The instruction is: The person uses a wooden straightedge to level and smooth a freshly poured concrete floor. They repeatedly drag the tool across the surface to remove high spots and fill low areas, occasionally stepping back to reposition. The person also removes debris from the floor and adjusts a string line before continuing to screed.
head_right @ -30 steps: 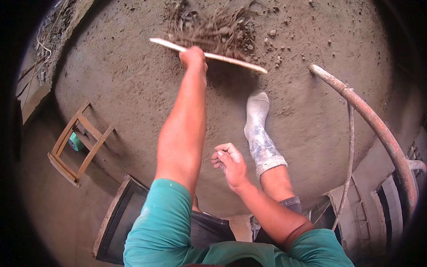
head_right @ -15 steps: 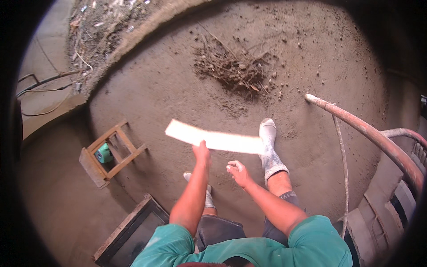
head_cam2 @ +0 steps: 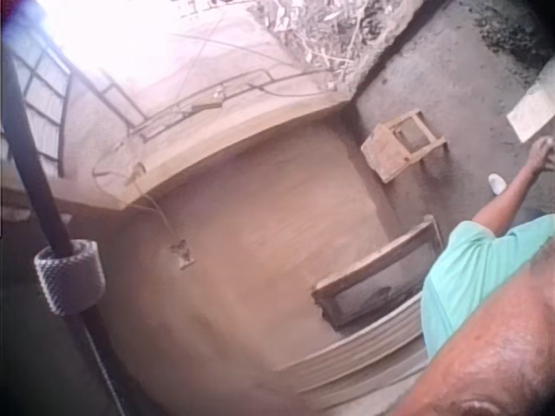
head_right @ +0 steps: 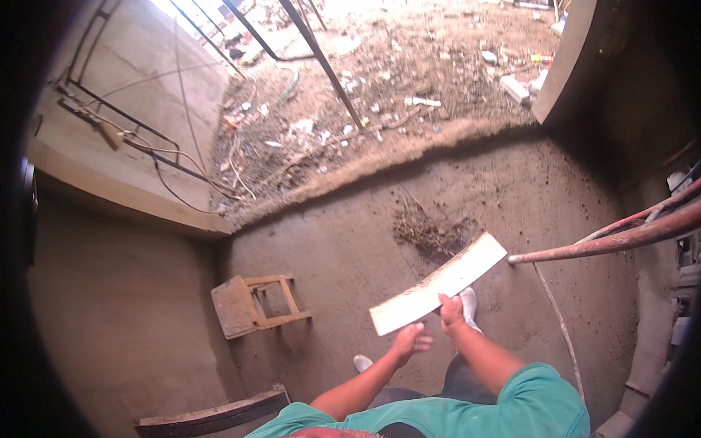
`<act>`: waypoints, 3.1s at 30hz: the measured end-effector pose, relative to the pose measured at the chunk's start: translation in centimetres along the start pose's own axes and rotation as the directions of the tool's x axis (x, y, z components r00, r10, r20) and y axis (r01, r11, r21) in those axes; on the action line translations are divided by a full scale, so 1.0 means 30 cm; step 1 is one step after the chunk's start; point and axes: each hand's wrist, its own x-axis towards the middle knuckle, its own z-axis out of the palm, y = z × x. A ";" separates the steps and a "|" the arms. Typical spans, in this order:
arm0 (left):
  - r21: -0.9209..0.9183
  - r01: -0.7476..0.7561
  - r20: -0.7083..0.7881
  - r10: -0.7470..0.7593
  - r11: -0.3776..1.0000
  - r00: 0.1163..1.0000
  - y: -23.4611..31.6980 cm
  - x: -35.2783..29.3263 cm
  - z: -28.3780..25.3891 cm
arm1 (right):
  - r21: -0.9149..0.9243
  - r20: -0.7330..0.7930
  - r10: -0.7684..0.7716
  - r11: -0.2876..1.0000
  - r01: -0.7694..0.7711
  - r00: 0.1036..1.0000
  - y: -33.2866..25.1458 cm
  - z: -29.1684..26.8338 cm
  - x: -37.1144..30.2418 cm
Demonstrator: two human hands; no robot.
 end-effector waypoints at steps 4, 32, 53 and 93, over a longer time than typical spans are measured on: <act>0.693 -0.072 0.133 -0.029 0.718 0.991 -0.028 -0.263 -0.253 | -0.132 -0.035 -0.203 0.972 0.197 0.979 -0.230 0.034 -0.065; 0.923 0.150 -0.292 0.393 0.354 0.872 -0.104 -0.988 -1.264 | -0.850 -0.513 -0.534 0.428 -0.308 0.672 -0.071 -0.887 -1.171; 0.904 0.230 -0.343 0.288 0.361 0.894 0.023 -0.876 -0.754 | -0.833 -0.417 -0.168 0.465 -0.301 0.893 -0.350 -0.954 -0.790; 0.986 -0.023 0.039 0.093 -0.163 0.995 1.750 0.138 -0.975 | -0.395 -0.845 -0.076 0.755 -0.523 0.530 -0.057 0.026 -0.657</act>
